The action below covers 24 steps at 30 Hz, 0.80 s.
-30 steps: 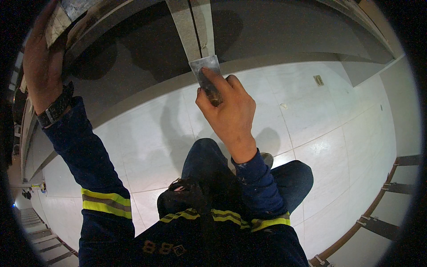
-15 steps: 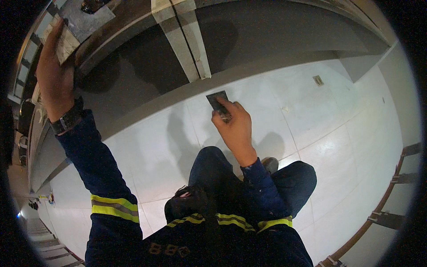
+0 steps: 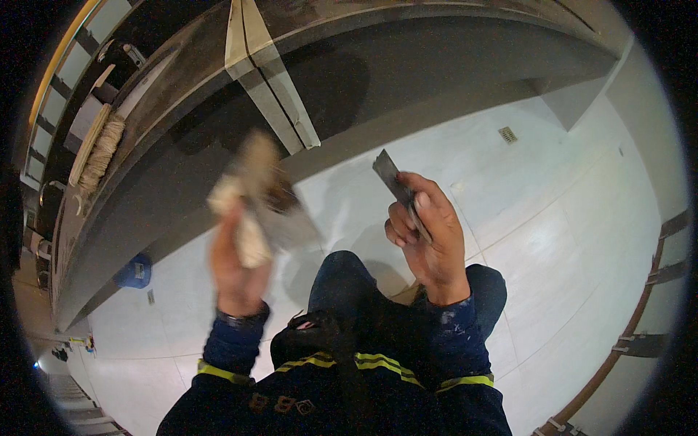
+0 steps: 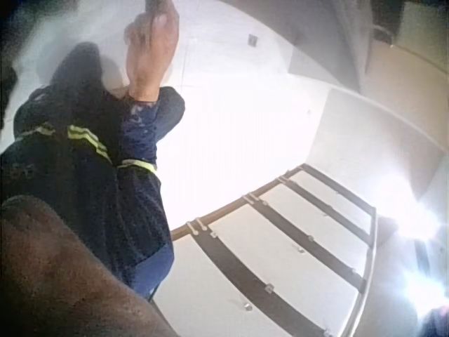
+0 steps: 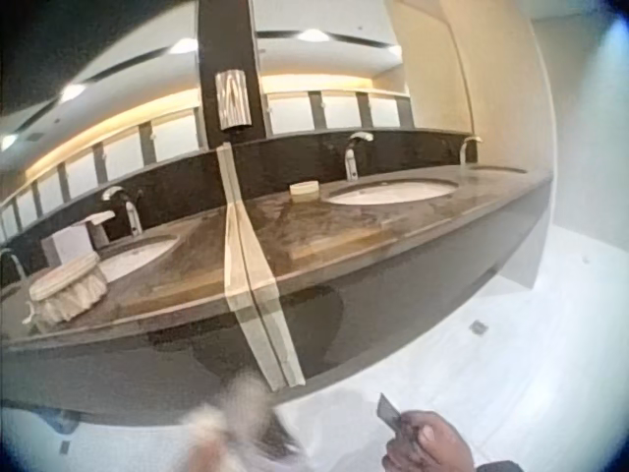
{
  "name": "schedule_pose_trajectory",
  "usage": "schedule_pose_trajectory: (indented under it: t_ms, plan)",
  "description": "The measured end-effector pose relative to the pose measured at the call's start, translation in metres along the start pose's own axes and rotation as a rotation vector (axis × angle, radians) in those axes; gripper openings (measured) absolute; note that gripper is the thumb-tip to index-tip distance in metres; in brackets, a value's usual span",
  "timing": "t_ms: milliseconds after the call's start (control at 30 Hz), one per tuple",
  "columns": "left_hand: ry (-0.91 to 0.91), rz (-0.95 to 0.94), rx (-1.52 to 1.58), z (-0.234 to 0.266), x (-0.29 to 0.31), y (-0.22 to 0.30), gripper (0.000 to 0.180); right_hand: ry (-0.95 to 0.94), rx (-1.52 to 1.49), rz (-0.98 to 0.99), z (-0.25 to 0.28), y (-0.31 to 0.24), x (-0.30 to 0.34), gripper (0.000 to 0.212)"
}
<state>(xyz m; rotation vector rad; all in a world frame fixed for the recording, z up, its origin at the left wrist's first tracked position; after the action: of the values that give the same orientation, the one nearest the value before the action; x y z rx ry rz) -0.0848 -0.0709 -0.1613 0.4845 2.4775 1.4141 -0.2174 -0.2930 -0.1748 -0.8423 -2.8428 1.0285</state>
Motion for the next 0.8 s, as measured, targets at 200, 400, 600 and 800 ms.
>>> schedule_pose_trajectory:
  t_ms: [200,400,600,800]
  plan:
    - [-0.282,0.612,0.379,-0.085,0.037,-0.091,0.039,-0.024,0.116,-0.067,0.014,0.017,0.013,0.033]
    - [-0.292,0.551,0.222,-0.085,0.034,-0.062,0.039,0.038,0.598,-0.097,0.032,0.023,0.011,0.026]
    - [-0.259,0.421,-0.086,-0.068,0.024,-0.026,0.041,-0.025,0.989,0.181,0.018,-0.052,0.009,0.037]
    - [-0.293,0.416,-0.281,-0.043,0.008,-0.013,0.041,-0.661,1.384,0.057,-0.093,-0.095,-0.004,0.045]
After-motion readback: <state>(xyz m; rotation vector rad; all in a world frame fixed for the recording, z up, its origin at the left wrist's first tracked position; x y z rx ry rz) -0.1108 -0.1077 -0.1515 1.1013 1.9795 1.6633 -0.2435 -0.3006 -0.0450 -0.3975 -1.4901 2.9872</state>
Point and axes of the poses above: each hand's wrist, its own x-axis away from the middle knuckle, its own z-axis out of the back of the hand, y = z × x, the point moved 10 cm from there along -x, towards the middle knuckle, and after that the axes turned 5 degrees about -x, right-handed, at the moved point
